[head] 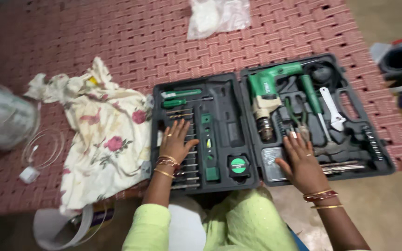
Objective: The person organizes tools and drill bits into their slots in an open tool case, then closes the case and latches it shut.
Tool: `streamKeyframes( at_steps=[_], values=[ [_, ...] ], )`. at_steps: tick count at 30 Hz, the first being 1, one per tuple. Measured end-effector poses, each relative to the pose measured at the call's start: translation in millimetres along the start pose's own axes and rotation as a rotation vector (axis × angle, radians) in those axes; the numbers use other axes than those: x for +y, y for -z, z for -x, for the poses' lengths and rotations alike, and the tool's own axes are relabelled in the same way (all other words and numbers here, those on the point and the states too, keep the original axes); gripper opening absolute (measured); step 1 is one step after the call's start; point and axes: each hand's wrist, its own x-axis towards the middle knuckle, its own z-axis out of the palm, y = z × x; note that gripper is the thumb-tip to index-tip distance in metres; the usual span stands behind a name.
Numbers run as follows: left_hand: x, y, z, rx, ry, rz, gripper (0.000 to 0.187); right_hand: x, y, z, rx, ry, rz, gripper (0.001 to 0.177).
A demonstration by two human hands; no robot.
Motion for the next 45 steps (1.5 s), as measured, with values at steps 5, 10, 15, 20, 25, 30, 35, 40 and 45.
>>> streamKeyframes(
  at_steps=[5,10,15,20,25,30,35,40,45],
  values=[
    [-10,-9,15,0.042,0.044,0.010,0.078,-5,2,-1,0.016,0.003,0.003,0.073],
    [-21,-8,19,0.125,0.052,0.065,0.079,-44,-4,-17,0.030,0.043,-0.064,0.069],
    [-35,4,24,0.172,0.104,0.013,0.077,-100,-19,-39,-0.016,0.164,-0.168,0.069],
    [-34,10,22,0.155,0.114,0.074,0.076,-124,-27,-48,-0.055,0.207,-0.186,0.068],
    [-25,13,9,0.127,0.118,0.253,0.074,-118,-30,-47,-0.062,0.197,-0.153,0.067],
    [23,20,-18,0.094,0.019,0.273,0.075,-100,-22,-45,-0.015,0.144,-0.141,0.068],
    [98,27,-48,0.052,-0.200,0.272,0.079,-75,-10,-43,0.015,0.057,-0.071,0.069],
    [160,22,-79,0.008,-0.365,0.271,0.087,-41,1,-38,0.040,0.020,0.017,0.074],
    [195,13,-111,-0.110,-0.433,0.227,0.111,-1,9,-25,0.005,-0.091,0.124,0.084]
  ],
)
